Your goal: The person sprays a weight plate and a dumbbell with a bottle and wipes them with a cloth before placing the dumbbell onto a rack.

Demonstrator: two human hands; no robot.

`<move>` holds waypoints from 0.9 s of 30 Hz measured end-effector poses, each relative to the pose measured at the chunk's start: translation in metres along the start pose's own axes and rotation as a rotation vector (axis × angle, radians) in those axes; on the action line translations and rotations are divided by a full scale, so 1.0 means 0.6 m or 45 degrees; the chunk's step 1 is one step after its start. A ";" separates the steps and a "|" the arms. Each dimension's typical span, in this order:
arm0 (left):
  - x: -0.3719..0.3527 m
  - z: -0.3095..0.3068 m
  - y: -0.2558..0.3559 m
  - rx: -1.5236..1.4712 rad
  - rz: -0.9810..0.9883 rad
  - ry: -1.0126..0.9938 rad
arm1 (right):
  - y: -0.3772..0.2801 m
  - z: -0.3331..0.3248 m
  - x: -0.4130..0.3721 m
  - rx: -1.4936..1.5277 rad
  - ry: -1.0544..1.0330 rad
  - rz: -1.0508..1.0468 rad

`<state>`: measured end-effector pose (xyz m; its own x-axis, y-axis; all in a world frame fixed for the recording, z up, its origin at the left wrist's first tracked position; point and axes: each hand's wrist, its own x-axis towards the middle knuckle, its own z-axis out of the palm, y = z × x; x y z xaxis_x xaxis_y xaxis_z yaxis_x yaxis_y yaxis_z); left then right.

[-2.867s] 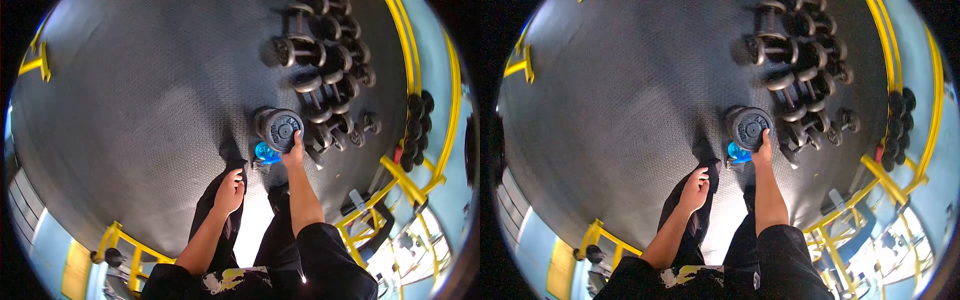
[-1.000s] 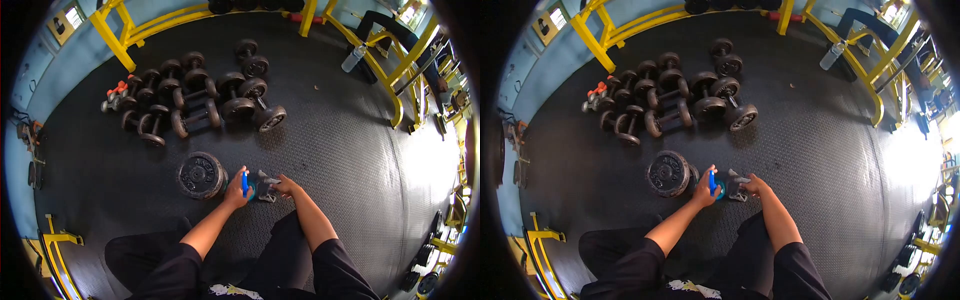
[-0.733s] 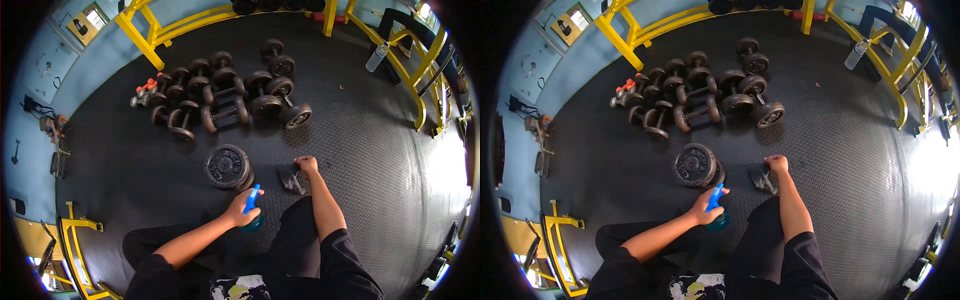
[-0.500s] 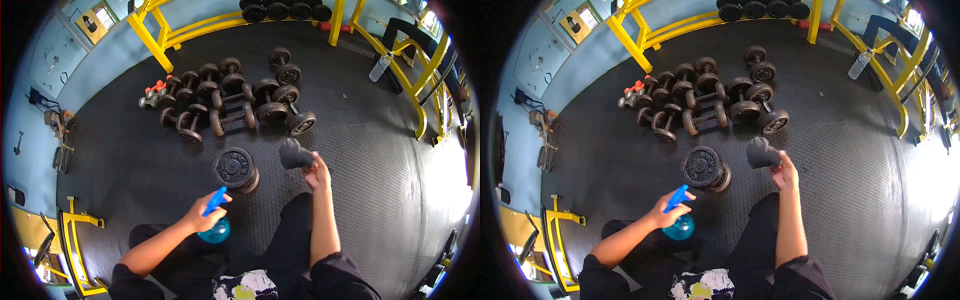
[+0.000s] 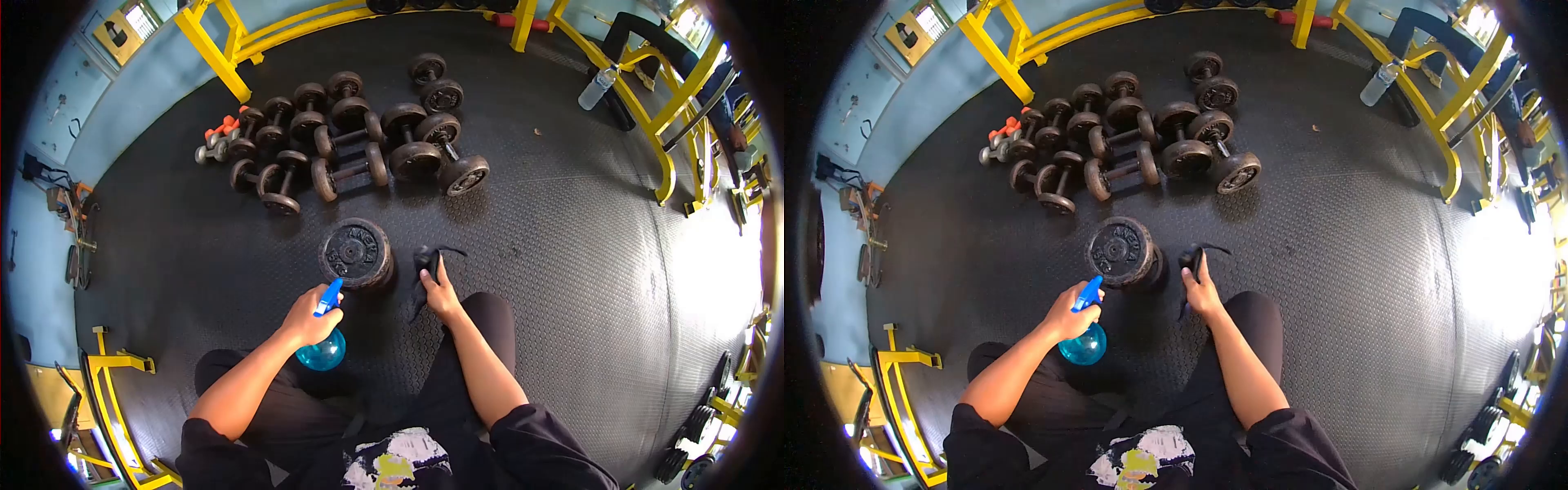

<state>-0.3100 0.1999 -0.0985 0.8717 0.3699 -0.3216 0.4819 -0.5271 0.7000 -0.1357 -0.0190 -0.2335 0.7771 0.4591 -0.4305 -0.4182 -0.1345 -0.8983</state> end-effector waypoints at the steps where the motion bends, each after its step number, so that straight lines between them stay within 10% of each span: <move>1: 0.004 0.003 -0.005 -0.006 -0.055 -0.021 | 0.008 -0.004 0.008 0.006 -0.011 -0.001; 16: -0.009 0.022 -0.007 -0.067 -0.131 0.136 | -0.009 -0.021 0.004 0.805 0.373 0.220; 27: -0.008 0.030 -0.031 -0.164 -0.182 -0.015 | -0.012 -0.029 0.013 1.083 0.031 0.386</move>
<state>-0.3213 0.1940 -0.1216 0.7966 0.4247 -0.4302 0.5860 -0.3676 0.7222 -0.1182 -0.0296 -0.2317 0.5823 0.4900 -0.6488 -0.8060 0.4524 -0.3818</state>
